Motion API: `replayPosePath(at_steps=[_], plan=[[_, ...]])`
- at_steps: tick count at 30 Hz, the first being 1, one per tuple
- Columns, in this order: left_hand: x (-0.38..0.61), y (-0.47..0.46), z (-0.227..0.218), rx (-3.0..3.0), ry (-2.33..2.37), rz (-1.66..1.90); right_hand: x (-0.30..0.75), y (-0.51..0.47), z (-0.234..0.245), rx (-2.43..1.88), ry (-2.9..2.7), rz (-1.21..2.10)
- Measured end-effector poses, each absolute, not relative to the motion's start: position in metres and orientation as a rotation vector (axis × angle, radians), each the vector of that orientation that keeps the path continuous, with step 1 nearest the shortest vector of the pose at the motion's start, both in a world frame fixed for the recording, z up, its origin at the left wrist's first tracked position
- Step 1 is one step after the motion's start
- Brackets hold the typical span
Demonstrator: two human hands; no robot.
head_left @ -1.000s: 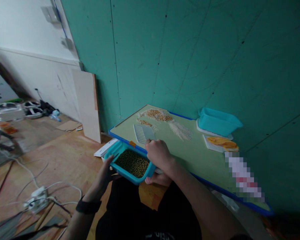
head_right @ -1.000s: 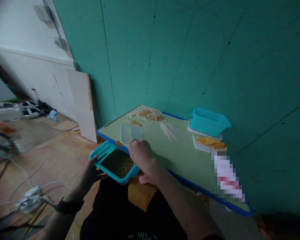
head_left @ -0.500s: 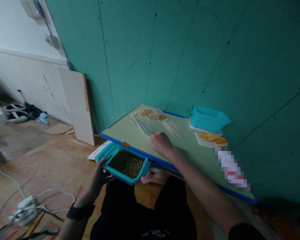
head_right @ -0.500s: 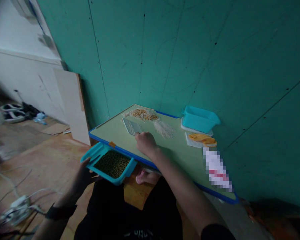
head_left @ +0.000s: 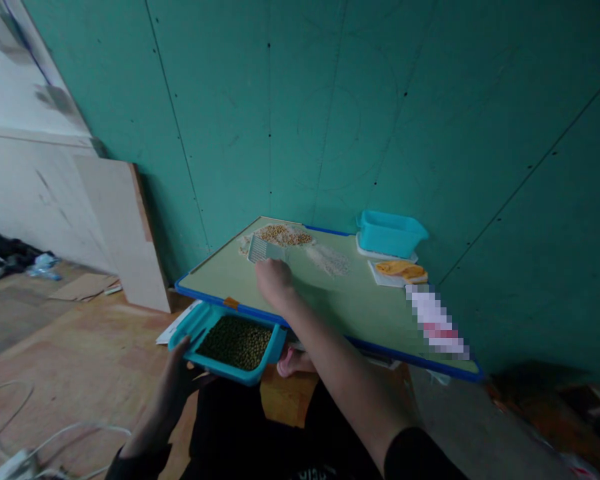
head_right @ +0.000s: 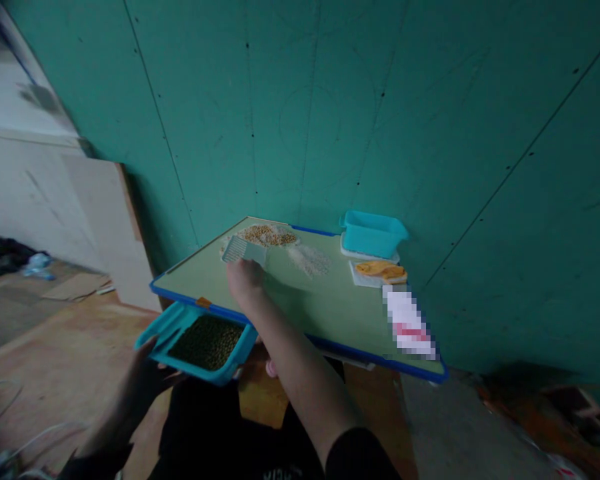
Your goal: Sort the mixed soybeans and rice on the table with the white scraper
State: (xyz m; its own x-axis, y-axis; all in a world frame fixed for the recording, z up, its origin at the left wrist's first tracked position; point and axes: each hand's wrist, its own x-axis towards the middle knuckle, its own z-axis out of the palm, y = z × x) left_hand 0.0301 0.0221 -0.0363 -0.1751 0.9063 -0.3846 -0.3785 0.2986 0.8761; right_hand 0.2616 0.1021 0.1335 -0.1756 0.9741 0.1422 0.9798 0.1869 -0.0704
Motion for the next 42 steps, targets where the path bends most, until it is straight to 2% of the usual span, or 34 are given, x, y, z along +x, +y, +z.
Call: replayPosePath(at_steps=[13, 21, 29, 37, 42], plan=[[0.037, 0.019, -0.021, 0.568, 1.289, 1.205, 0.273, 0.107, 0.143, -2.177, -2.108, -0.040], [0.033, 0.024, -0.028, 0.591, 1.289, 1.174, 0.313, 0.091, 0.133, -2.187, -2.032, -0.118], [0.034, 0.023, -0.024, 0.585, 1.287, 1.166, 0.372, 0.065, 0.118, -2.287, -1.712, -0.119], [0.036, 0.020, -0.022, 0.562, 1.271, 1.172, 0.417, 0.066, 0.118, -2.123, -1.516, 0.040], [0.034, 0.020, -0.026, 0.582, 1.253, 1.177, 0.423, 0.066, 0.131, -1.998, -1.512, 0.024]])
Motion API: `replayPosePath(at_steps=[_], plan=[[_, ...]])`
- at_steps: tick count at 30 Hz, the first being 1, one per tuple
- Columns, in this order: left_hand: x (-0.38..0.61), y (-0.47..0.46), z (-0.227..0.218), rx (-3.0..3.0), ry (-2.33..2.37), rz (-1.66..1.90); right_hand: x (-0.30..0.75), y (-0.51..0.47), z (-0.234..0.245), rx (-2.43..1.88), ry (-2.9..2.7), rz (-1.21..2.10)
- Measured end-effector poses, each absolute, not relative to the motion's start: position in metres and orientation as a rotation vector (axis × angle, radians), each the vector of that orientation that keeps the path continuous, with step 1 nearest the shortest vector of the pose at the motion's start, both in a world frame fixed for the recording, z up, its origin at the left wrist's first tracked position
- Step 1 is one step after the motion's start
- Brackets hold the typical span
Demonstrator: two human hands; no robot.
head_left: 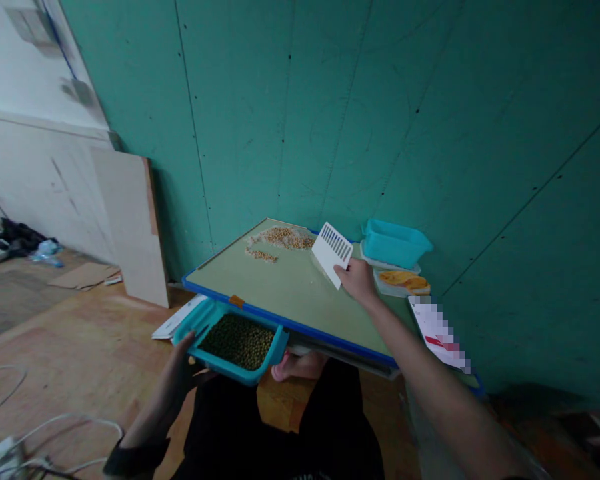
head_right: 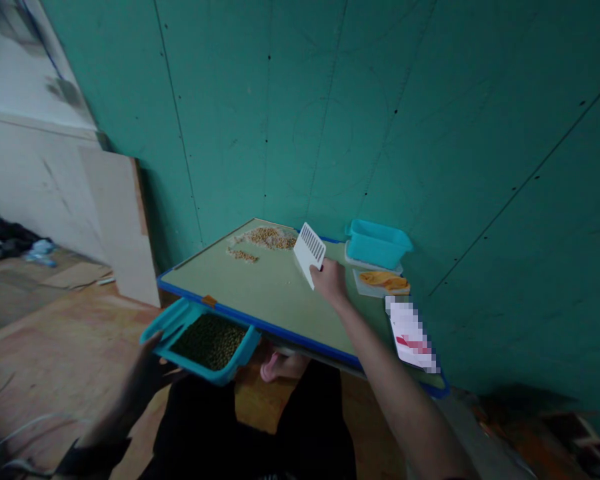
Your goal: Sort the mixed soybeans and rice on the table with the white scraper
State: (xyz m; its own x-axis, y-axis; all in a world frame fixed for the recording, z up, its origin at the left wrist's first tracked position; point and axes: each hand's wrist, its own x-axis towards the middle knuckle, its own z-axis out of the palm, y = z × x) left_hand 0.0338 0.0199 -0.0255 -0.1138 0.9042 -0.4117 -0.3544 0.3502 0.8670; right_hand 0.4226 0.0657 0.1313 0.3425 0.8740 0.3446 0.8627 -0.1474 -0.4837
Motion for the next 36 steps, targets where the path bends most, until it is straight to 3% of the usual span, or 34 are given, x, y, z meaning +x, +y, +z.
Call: replayPosePath(at_steps=[12, 25, 36], plan=[[0.034, 0.017, -0.027, 0.584, 1.267, 1.209, 0.366, 0.062, 0.099, -1.682, -1.569, 0.423], [0.030, 0.024, -0.034, 0.537, 1.219, 1.173, 0.458, 0.057, 0.089, -1.652, -1.292, 0.390], [0.039, 0.018, -0.030, 0.544, 1.273, 1.221, 0.355, 0.206, 0.093, -1.589, -1.270, 0.415]])
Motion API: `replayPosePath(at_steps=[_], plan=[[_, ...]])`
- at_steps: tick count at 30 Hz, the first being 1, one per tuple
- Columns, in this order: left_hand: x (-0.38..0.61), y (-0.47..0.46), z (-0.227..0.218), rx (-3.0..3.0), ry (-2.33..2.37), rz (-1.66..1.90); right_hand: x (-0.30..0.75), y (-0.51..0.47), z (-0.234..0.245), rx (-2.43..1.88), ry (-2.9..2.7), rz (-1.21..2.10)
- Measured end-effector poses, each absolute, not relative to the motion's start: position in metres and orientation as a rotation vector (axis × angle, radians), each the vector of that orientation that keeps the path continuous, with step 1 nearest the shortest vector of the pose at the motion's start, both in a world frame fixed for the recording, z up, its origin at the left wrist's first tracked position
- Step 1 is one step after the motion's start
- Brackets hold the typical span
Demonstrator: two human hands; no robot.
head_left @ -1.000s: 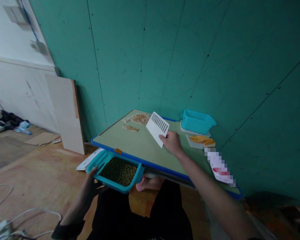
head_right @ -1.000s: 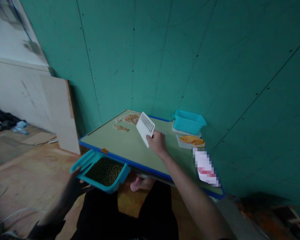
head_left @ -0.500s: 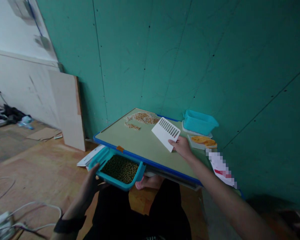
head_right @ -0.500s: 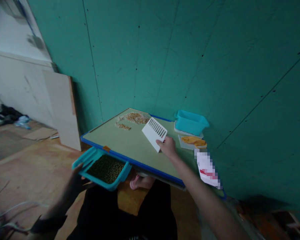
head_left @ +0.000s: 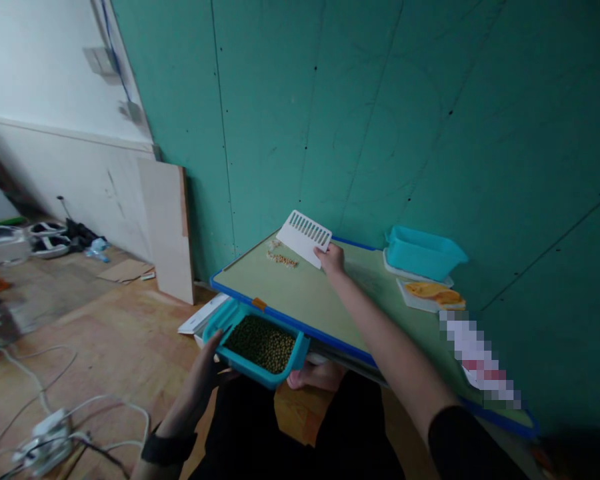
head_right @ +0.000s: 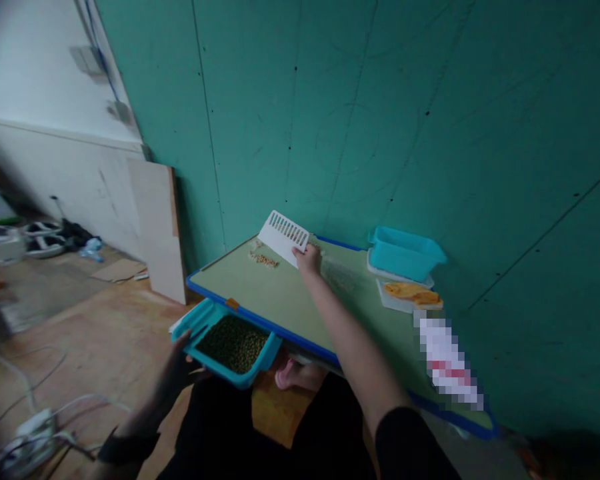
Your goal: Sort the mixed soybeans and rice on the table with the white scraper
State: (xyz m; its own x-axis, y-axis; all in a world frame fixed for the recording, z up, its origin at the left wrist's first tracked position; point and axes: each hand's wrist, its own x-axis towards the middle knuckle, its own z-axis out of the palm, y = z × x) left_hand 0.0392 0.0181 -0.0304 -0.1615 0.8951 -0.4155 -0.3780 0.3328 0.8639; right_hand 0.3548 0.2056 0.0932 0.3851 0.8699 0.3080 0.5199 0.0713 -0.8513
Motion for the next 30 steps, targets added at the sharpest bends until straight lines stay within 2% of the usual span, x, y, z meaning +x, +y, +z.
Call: replayPosePath(at_steps=[14, 30], plan=[[0.036, 0.011, -0.041, 0.651, 1.193, 1.171, 0.341, 0.266, 0.073, -1.407, -1.447, 0.564], [0.028, 0.020, -0.049, 0.613, 1.211, 1.134, 0.366, 0.262, 0.055, -1.137, -1.510, 0.710]])
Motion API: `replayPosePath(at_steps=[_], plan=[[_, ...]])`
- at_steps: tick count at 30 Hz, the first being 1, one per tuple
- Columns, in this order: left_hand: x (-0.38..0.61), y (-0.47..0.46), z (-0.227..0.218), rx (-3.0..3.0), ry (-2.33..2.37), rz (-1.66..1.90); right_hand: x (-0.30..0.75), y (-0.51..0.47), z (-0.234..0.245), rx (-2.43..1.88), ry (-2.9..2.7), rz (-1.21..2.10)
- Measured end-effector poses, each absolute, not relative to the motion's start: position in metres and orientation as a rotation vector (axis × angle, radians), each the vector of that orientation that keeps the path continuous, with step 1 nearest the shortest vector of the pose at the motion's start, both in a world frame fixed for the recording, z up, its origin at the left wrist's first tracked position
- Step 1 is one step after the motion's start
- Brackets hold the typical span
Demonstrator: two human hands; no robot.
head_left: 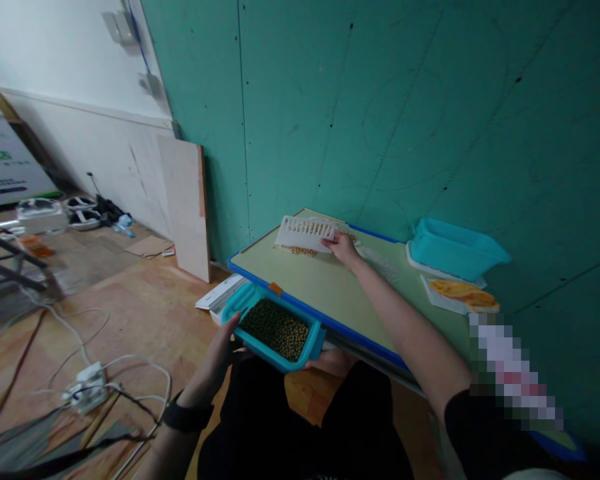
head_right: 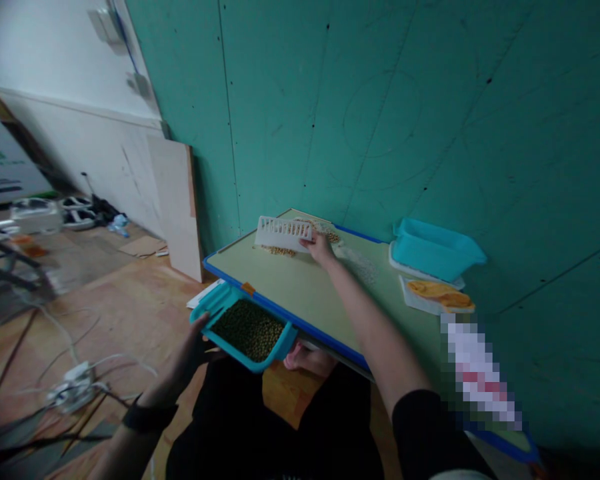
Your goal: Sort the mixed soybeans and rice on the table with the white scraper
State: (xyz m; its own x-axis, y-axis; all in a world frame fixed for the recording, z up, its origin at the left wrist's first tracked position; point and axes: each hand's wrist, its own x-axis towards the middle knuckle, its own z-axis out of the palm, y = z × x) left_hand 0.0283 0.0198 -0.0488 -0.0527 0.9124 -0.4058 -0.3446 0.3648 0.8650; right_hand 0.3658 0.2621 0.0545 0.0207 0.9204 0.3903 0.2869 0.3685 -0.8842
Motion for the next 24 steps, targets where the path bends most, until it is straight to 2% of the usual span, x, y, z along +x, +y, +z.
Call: replayPosePath(at_steps=[9, 18, 24], plan=[[0.034, 0.015, -0.047, 0.656, 1.196, 1.170, 0.370, 0.230, 0.055, -1.133, -1.436, 0.783], [0.039, 0.009, -0.037, 0.669, 1.191, 1.211, 0.367, 0.198, 0.045, -1.126, -1.435, 0.659], [0.044, 0.007, -0.028, 0.658, 1.196, 1.202, 0.358, 0.187, 0.056, -1.047, -1.449, 0.578]])
